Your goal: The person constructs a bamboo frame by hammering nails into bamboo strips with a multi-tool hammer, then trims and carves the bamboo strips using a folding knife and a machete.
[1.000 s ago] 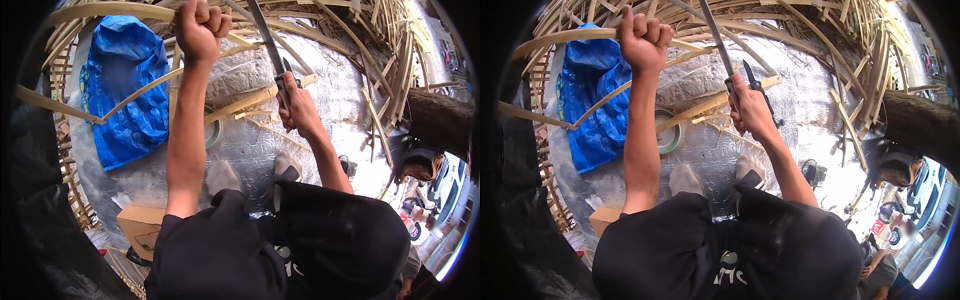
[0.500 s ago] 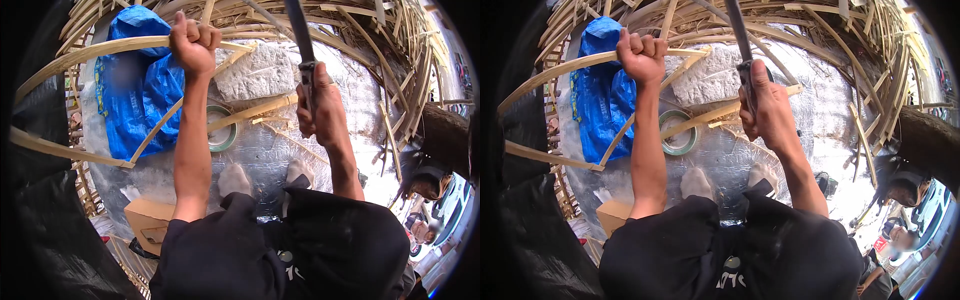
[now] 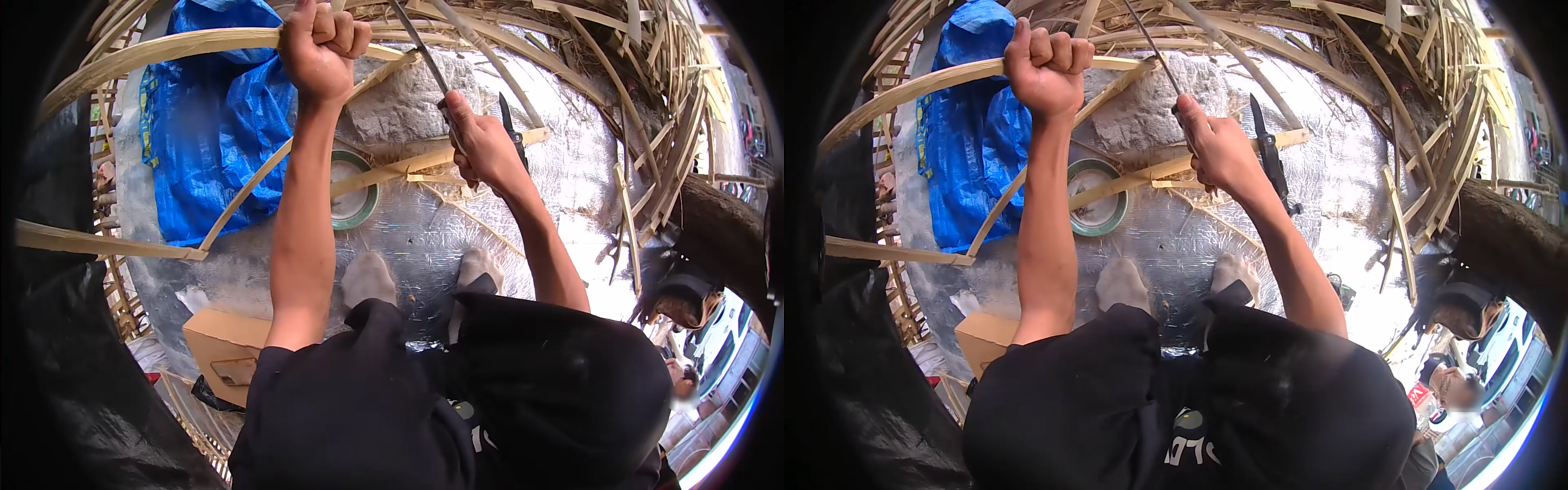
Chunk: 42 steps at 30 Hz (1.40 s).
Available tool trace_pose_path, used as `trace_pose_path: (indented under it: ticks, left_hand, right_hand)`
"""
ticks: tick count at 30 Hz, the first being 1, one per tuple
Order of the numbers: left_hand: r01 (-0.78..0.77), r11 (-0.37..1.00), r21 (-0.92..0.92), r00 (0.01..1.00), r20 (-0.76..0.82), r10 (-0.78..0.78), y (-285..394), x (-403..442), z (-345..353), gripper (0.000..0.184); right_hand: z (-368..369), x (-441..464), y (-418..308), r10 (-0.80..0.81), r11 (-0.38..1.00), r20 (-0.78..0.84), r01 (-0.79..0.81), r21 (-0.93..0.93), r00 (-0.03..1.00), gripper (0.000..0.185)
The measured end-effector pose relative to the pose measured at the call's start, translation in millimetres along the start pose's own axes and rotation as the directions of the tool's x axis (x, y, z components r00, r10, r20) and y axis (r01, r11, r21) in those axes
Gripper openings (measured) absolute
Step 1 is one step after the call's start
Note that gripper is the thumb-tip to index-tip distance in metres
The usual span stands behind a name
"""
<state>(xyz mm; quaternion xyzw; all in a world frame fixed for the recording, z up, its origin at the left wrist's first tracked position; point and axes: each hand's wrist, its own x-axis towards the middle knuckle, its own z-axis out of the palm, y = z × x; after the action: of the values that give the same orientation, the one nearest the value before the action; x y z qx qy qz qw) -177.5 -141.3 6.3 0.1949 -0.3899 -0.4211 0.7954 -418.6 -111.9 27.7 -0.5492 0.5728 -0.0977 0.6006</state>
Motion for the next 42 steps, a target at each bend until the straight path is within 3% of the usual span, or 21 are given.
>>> trace_pose_path:
  ticks: [3, 5, 7, 10, 11, 13, 15, 17, 21, 22, 25, 27, 30, 33, 34, 35, 36, 37, 38, 42]
  left_hand:
    - [-0.007, 1.000, 0.020, 1.000, -0.020, 0.007, 2.8, -1.5, 3.8, 0.053]
    - [-0.005, 1.000, 0.007, 0.998, -0.055, 0.005, 2.7, -1.3, 4.2, 0.052]
    - [-0.016, 1.000, 0.000, 0.998, -0.063, 0.016, 2.7, 0.3, 4.9, 0.053]
    - [-0.019, 0.999, 0.041, 0.998, -0.060, 0.021, 3.7, -5.4, 8.8, 0.052]
    - [-0.010, 0.999, 0.042, 0.998, -0.069, 0.013, 4.8, -5.6, 9.2, 0.052]
    - [-0.028, 0.999, 0.045, 0.999, -0.023, 0.029, 3.8, -4.9, 7.3, 0.051]
    - [-0.036, 0.999, 0.003, 0.999, 0.021, 0.036, 0.5, -1.9, -1.1, 0.050]
    - [-0.010, 1.000, -0.016, 0.999, -0.047, 0.009, -2.0, 0.2, -3.8, 0.050]
    - [0.013, 0.998, -0.053, 1.000, 0.001, -0.013, -0.1, -1.1, -5.6, 0.051]
    - [-0.015, 1.000, 0.023, 0.999, -0.044, 0.016, 5.9, -2.6, 17.9, 0.051]
    - [0.001, 1.000, 0.015, 0.997, -0.074, 0.000, 10.9, -1.6, 18.4, 0.052]
    - [-0.038, 0.999, 0.000, 0.998, -0.042, 0.038, 9.5, 0.1, 22.4, 0.050]
    - [-0.030, 0.999, 0.016, 0.998, -0.058, 0.031, 7.0, -9.5, 17.4, 0.050]
    - [0.002, 0.999, 0.043, 0.998, -0.062, 0.001, 7.6, -7.3, 12.4, 0.052]
    - [0.003, 1.000, 0.031, 0.997, -0.075, -0.001, 6.3, -11.0, 12.5, 0.052]
    - [-0.013, 1.000, 0.024, 0.997, -0.074, 0.015, 6.3, -7.4, 12.1, 0.052]
    - [-0.017, 1.000, -0.002, 0.998, -0.066, 0.016, 8.5, -4.2, 18.3, 0.051]
    - [-0.023, 0.999, -0.032, 0.998, -0.058, 0.021, 11.1, -4.8, 26.5, 0.051]
    - [-0.052, 0.999, 0.015, 0.998, -0.020, 0.052, 6.9, -6.3, 24.1, 0.051]
    - [-0.031, 0.998, -0.048, 0.999, -0.035, 0.030, 9.2, -5.1, 25.7, 0.055]
  right_hand:
    - [-5.9, 4.6, 4.4, -0.085, 0.982, -0.055, 0.075, -0.172, 0.995, 0.074]
    - [-22.9, 0.9, -5.4, -0.062, 0.994, -0.032, 0.059, -0.088, 0.998, 0.072]
    - [-30.6, -14.9, -25.2, -0.175, 0.983, -0.026, 0.176, 0.059, 0.984, 0.072]
    - [-28.0, -44.1, -65.3, -0.425, 0.844, -0.183, 0.461, 0.274, 0.887, 0.076]
    - [-33.8, -40.1, -66.2, -0.553, 0.765, -0.166, 0.577, 0.287, 0.816, 0.076]
    - [-27.9, -25.2, -53.3, -0.600, 0.754, -0.198, 0.631, 0.186, 0.775, 0.076]
    - [-8.1, -10.2, -22.5, -0.197, 0.977, -0.040, 0.200, 0.074, 0.980, 0.078]
    - [-4.2, 8.1, 2.1, 0.023, 0.999, 0.032, -0.024, 0.022, 0.999, 0.076]
    - [-3.0, 2.3, -1.7, 0.019, 0.999, 0.003, -0.019, 0.032, 1.000, 0.072]
    - [-3.1, 1.9, -1.7, 0.013, 1.000, 0.011, -0.013, 0.022, 1.000, 0.072]
    - [-15.1, -9.5, -16.7, -0.013, 1.000, -0.034, 0.012, -0.015, 0.999, 0.069]
    - [-22.3, -26.4, -37.7, -0.103, 0.979, -0.009, 0.103, 0.174, 0.995, 0.070]
    - [-25.4, -52.0, -71.9, -0.416, 0.883, -0.198, 0.446, 0.143, 0.887, 0.075]
    - [-26.4, -35.2, -66.0, -0.502, 0.841, -0.166, 0.523, 0.136, 0.849, 0.074]
    - [-12.3, -29.0, -53.3, -0.424, 0.901, -0.140, 0.433, 0.042, 0.895, 0.075]
    - [-7.3, -14.4, -33.0, -0.185, 0.983, -0.004, 0.185, 0.014, 0.983, 0.073]
    - [-2.4, 9.6, -6.5, 0.014, 0.993, 0.045, -0.009, -0.122, 0.999, 0.073]
    - [-1.2, 10.7, -1.7, -0.011, 0.998, -0.011, 0.010, -0.055, 1.000, 0.074]
    - [-1.5, 5.5, -4.3, 0.050, 0.996, 0.042, -0.053, 0.069, 0.998, 0.076]
    - [-4.1, 8.4, -1.2, 0.026, 0.996, 0.041, -0.029, 0.083, 0.999, 0.076]
